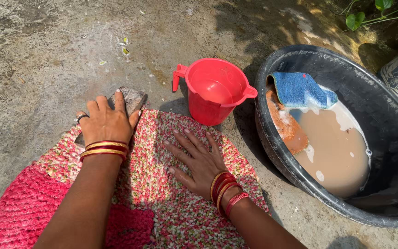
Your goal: The person cleans a circular mat on the floor using a brush and soapy water. They scrub the surface of the mat with the brush, moving it across different sections of the woven material.
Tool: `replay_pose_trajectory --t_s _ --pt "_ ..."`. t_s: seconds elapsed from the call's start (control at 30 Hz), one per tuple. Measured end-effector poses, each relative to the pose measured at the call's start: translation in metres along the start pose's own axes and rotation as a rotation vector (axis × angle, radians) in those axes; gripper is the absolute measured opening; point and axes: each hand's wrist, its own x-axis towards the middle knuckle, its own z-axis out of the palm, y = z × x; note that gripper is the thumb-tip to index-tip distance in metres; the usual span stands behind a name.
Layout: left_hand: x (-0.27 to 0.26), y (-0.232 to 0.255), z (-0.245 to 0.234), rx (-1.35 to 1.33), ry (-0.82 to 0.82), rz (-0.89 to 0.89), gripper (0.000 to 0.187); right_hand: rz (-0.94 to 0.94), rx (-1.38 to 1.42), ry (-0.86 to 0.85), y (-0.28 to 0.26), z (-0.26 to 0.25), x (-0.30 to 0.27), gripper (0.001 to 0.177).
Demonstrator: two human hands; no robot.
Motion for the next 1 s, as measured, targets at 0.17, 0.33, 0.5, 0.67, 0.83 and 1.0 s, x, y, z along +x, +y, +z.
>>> replay_pose_trajectory --t_s 0.17,0.33,0.5,0.67,0.83,1.0 --pt "-0.159 -0.005 -0.03 -0.105 0.101 0.46 0.084 -0.014 -0.03 -0.015 -0.004 -0.004 0.0 0.079" --pt "-0.121 -0.045 -0.023 -0.192 -0.024 0.646 0.085 -0.012 0.018 0.003 -0.002 0.001 -0.003 0.066" --pt "-0.004 -0.025 -0.005 0.006 -0.046 0.046 0.07 -0.001 0.005 -0.002 -0.001 -0.004 0.0 0.064" --pt "-0.155 -0.01 -0.024 -0.093 0.044 0.461 0.076 -0.013 0.017 0.01 -0.003 -0.003 0.001 0.076" --pt "-0.134 -0.044 -0.007 -0.152 0.039 0.684 0.083 -0.005 -0.002 0.007 -0.002 -0.001 -0.001 0.067" --pt "-0.013 -0.035 0.002 -0.078 -0.151 -0.015 0.068 0.045 -0.007 -0.034 -0.002 -0.005 0.002 0.066"
